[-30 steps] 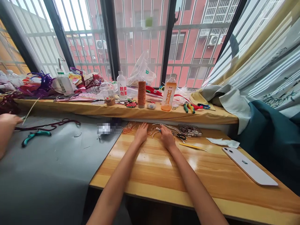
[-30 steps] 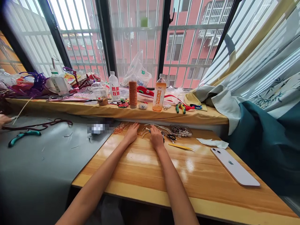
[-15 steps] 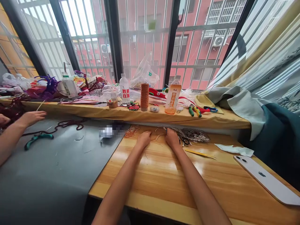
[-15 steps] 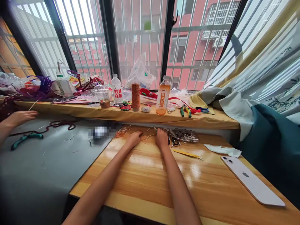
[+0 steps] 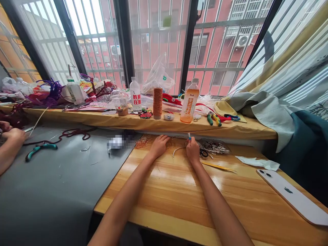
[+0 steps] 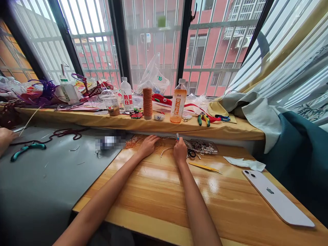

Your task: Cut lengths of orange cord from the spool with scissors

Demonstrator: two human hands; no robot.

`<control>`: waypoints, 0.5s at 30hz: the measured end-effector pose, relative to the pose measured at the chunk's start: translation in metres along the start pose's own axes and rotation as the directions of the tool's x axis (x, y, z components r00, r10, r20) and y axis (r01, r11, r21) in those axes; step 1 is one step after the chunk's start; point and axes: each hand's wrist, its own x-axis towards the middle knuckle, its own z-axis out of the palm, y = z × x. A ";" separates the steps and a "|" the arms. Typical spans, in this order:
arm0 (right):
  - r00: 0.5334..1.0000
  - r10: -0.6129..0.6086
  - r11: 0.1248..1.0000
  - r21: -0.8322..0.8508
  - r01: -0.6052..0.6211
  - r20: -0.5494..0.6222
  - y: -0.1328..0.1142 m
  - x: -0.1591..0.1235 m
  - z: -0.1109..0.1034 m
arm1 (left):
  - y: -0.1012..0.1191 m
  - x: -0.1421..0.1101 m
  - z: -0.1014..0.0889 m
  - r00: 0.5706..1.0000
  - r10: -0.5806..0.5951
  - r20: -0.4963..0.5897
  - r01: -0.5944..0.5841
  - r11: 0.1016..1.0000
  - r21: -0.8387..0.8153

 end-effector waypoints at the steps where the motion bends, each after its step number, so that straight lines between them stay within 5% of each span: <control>1: 1.000 0.000 1.000 0.004 0.000 -0.006 -0.001 0.000 0.000 | 0.001 0.003 0.002 0.993 0.102 0.065 -0.101 0.995 -0.012; 3: 1.000 -0.019 1.000 0.006 0.019 -0.006 -0.003 -0.001 -0.002 | 0.002 0.008 0.004 0.952 0.251 0.178 -0.247 0.968 -0.046; 6: 0.997 -0.075 0.997 -0.001 0.075 0.030 -0.006 -0.001 -0.004 | 0.001 0.010 0.004 0.929 0.293 0.225 -0.289 0.956 -0.054; 15: 0.993 0.030 0.995 -0.094 -0.019 0.118 -0.003 -0.002 -0.003 | -0.013 -0.021 -0.011 0.988 0.150 0.025 -0.150 0.988 0.023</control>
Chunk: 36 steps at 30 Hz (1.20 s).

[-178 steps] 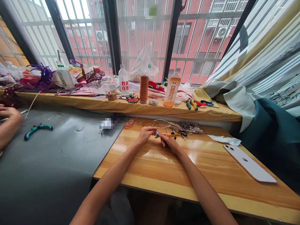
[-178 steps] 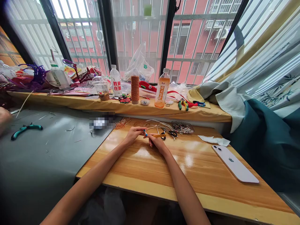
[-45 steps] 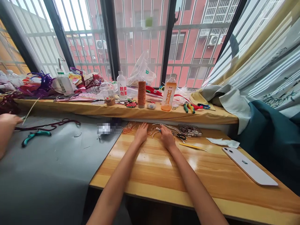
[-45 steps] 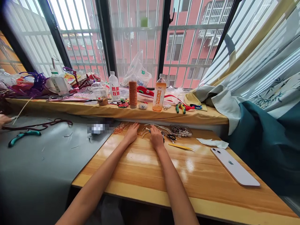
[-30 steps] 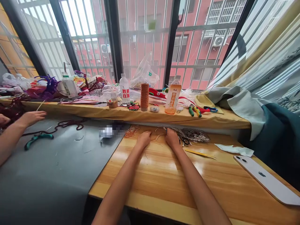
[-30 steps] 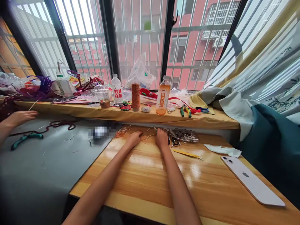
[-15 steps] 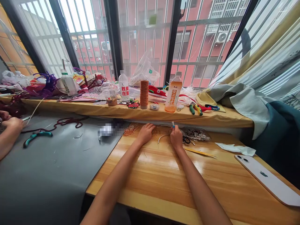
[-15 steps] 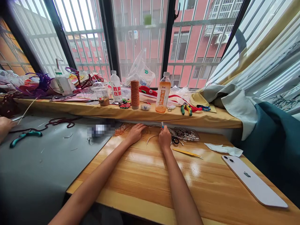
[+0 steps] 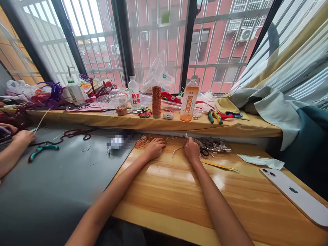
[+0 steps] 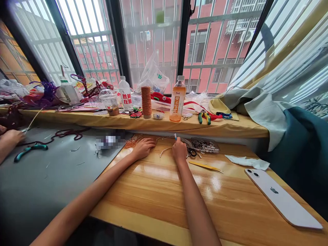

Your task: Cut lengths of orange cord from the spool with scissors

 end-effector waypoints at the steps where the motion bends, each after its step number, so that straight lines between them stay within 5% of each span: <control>1: 1.000 0.016 1.000 -0.010 -0.016 -0.004 0.000 -0.001 -0.001 | 0.001 -0.002 -0.001 0.998 -0.044 -0.039 0.044 0.999 0.004; 4: 1.000 -0.004 1.000 -0.026 0.004 -0.013 -0.002 -0.004 -0.007 | 0.002 -0.004 -0.002 0.966 -0.234 -0.114 0.240 0.970 0.046; 6: 0.994 -0.109 0.994 -0.015 0.109 0.001 -0.007 -0.005 -0.010 | 0.000 -0.007 -0.001 0.945 -0.322 -0.054 0.325 0.942 0.083; 10: 0.903 -0.418 0.908 0.065 0.414 0.100 -0.024 0.006 -0.004 | -0.005 -0.013 0.002 0.949 -0.249 0.193 0.239 0.968 0.075; 13: 0.830 -0.530 0.848 0.116 0.517 0.176 -0.034 0.025 0.011 | -0.006 -0.015 0.002 0.953 -0.151 0.262 0.149 0.988 0.025; 18: 0.820 -0.521 0.854 0.127 0.505 0.239 -0.028 0.044 0.024 | -0.006 -0.013 0.003 0.959 -0.060 0.276 0.078 0.996 -0.054; 29: 0.852 -0.471 0.882 0.095 0.462 0.230 0.011 0.024 0.000 | -0.003 -0.013 -0.003 0.957 -0.186 0.224 0.199 0.979 -0.037; 34: 0.868 -0.456 0.889 0.053 0.455 0.195 0.008 0.019 0.000 | 0.007 -0.015 -0.018 0.977 0.126 0.170 -0.111 0.989 -0.094; 36: 0.875 -0.446 0.893 0.035 0.448 0.190 0.010 0.019 -0.001 | 0.007 -0.015 -0.019 0.972 0.160 0.170 -0.146 0.985 -0.089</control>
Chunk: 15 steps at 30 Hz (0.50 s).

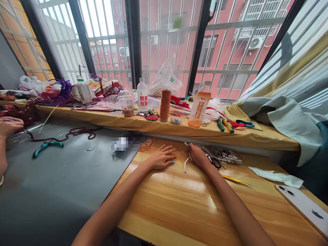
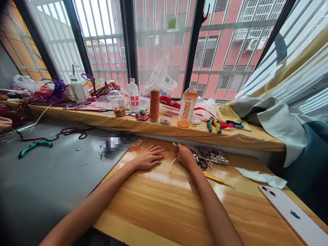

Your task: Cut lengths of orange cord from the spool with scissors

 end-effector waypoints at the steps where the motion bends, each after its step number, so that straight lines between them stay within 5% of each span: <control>1: 1.000 0.009 1.000 -0.007 -0.009 -0.001 0.001 -0.001 0.000 | 0.000 0.000 0.000 1.000 -0.024 -0.017 0.024 1.000 0.006; 5: 0.999 0.043 0.998 -0.043 -0.043 -0.010 0.006 -0.005 -0.003 | -0.005 -0.001 0.000 0.984 -0.129 -0.121 0.128 0.992 -0.017; 15: 0.999 -0.020 0.991 -0.133 0.016 -0.025 -0.005 -0.019 -0.008 | 0.000 0.005 0.005 0.992 0.043 -0.119 -0.051 0.997 -0.065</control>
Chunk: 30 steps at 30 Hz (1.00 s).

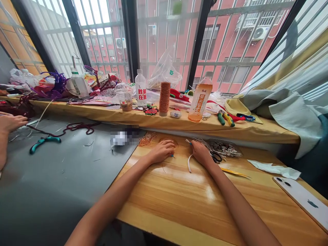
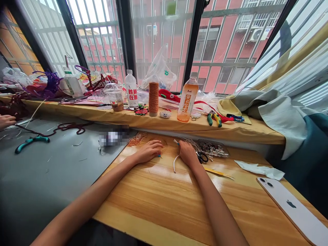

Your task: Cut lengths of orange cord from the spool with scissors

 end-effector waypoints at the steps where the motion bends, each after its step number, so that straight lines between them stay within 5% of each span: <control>1: 1.000 -0.003 1.000 -0.006 0.003 0.000 0.000 0.000 0.000 | 0.001 0.001 0.001 1.000 0.009 -0.007 -0.009 1.000 -0.002; 4: 1.000 -0.012 1.000 -0.021 0.012 0.002 0.000 -0.001 0.000 | 0.000 0.003 0.003 0.999 0.004 -0.049 -0.005 1.000 -0.021; 9: 1.000 -0.010 0.999 -0.035 0.010 -0.005 0.002 0.000 0.003 | -0.002 0.007 -0.010 0.975 -0.177 -0.136 0.167 0.983 -0.082; 15: 1.000 -0.007 0.999 -0.042 0.006 -0.014 0.002 0.000 0.003 | 0.019 -0.008 -0.030 0.988 -0.012 0.154 -0.015 0.985 0.169; 18: 1.000 -0.014 0.999 -0.040 0.013 -0.019 0.002 0.000 0.001 | 0.029 -0.033 -0.041 0.968 -0.045 0.245 -0.009 0.976 0.216; 24: 1.000 -0.011 0.999 -0.037 0.010 -0.024 0.001 0.002 0.001 | 0.063 -0.079 -0.068 0.930 -0.114 0.350 0.103 0.993 0.050; 27: 1.000 -0.006 0.999 -0.037 0.005 -0.024 0.001 0.002 0.002 | 0.084 -0.081 -0.066 0.903 -0.033 0.428 0.074 0.994 -0.078; 30: 1.000 -0.012 0.999 -0.040 0.011 -0.020 0.004 0.002 0.006 | 0.073 -0.078 -0.055 0.882 -0.078 0.464 0.119 0.991 -0.058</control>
